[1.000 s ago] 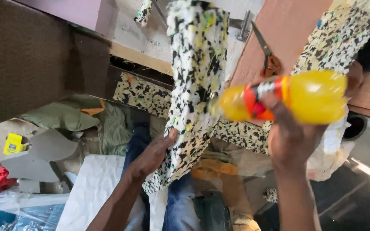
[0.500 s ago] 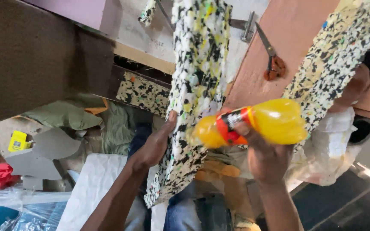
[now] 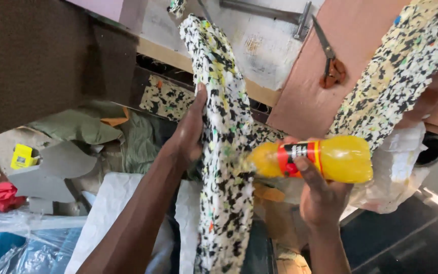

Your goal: The person uses a hand saw to cut a long strip of speckled foam material that is resting on a cylindrical object. After cutting, the person picks up a yellow bottle and applies glue to the cut edge of the foam strip.

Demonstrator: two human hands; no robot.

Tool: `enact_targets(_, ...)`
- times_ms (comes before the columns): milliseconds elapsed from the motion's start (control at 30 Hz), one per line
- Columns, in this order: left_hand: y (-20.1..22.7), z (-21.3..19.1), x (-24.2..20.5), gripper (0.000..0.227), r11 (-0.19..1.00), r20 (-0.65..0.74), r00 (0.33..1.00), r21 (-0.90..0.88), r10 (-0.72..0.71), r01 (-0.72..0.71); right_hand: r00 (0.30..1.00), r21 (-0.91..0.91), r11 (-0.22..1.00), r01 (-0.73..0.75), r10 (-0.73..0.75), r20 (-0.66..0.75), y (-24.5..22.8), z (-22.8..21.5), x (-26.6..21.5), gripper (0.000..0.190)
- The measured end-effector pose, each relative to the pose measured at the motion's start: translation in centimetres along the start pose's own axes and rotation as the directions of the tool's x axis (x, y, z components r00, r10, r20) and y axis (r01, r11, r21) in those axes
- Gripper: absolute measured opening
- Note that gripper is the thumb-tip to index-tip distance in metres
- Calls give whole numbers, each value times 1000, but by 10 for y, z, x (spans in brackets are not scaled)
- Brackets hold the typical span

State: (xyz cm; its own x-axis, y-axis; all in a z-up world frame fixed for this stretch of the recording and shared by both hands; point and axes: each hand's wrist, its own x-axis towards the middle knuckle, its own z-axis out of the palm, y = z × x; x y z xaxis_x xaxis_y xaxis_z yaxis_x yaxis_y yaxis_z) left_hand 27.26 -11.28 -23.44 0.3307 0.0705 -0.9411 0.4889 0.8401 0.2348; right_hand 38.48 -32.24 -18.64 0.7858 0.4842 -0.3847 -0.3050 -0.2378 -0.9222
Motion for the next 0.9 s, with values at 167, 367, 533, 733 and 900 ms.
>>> enact_targets(167,-51,-8,19,104,938,314,943,-346,115,1,996,14,998,-63,64,-61,0,6,-7,52)
enact_targets(367,-145,-6,-37,77,992,212,970,60,-118,108,978,-20,985,-172,168,-126,14,4,-21,47)
enact_targets(533,-204,6,-39,95,922,15,956,-262,-293,287,984,-58,983,-172,175,42,24,16,0,37)
enact_targets(733,-254,4,-5,88,996,182,982,-83,43,-29,995,153,987,-59,45,93,37,41,56,40)
enact_targets(900,-276,-2,26,77,934,247,906,10,344,-358,981,436,883,-174,194,-1,-22,41,34,69)
